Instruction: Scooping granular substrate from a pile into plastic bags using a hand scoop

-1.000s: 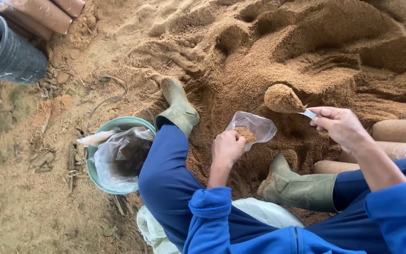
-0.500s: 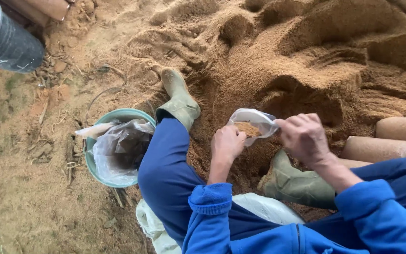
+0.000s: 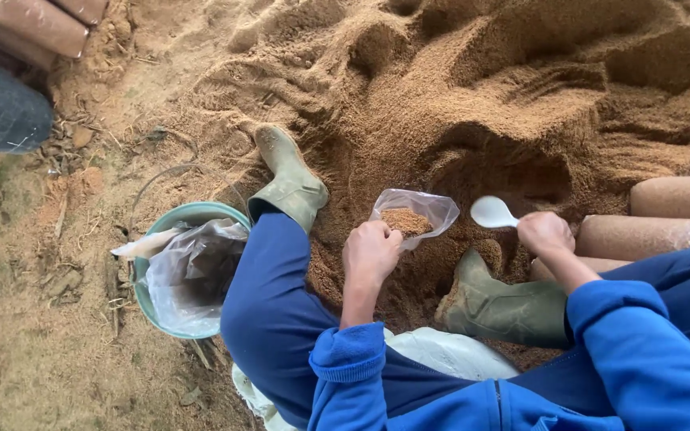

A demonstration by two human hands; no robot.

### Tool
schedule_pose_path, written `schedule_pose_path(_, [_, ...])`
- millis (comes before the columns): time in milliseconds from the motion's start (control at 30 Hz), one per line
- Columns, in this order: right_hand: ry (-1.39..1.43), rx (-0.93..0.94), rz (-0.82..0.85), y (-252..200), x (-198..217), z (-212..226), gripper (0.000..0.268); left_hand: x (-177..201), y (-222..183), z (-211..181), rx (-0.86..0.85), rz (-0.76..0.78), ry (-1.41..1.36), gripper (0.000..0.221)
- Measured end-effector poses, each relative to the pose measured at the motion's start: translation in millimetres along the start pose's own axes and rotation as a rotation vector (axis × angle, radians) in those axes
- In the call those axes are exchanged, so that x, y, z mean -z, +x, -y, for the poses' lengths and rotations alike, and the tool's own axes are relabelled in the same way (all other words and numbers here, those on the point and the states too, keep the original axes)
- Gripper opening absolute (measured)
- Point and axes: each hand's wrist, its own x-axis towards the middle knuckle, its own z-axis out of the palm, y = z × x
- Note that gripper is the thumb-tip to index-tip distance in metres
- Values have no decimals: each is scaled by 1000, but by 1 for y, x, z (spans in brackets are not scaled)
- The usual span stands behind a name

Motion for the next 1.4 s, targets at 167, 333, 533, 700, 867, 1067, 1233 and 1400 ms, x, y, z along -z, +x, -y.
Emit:
schedule_pose_path(167, [-173, -180, 140, 11, -20, -39, 53, 6, -6, -4, 27, 4, -10, 28])
schedule_pose_path(333, [-109, -354, 127, -35, 16, 24, 56, 11, -10, -12, 46, 22, -8, 28])
schedule_pose_path(533, [-30, -249, 111, 57, -117, -47, 48, 10, -11, -13, 83, 25, 2, 28])
schedule_pose_path(700, [28, 16, 176, 46, -141, -29, 33, 10, -10, -17, 76, 39, -9, 29])
schedule_pose_path(867, [504, 46, 143, 53, -148, -41, 29, 3, -7, -19, 19, 36, -8, 28])
schedule_pose_path(1067, [570, 71, 218, 39, -80, -15, 43, -9, 7, -4, -15, 18, -17, 27])
schedule_pose_path(1233, [647, 46, 308, 18, -5, 12, 35, -5, 1, -4, -44, 11, -39, 26])
schedule_pose_path(1400, [692, 172, 354, -5, 60, 42, 37, -10, 3, -3, -87, 7, -76, 25])
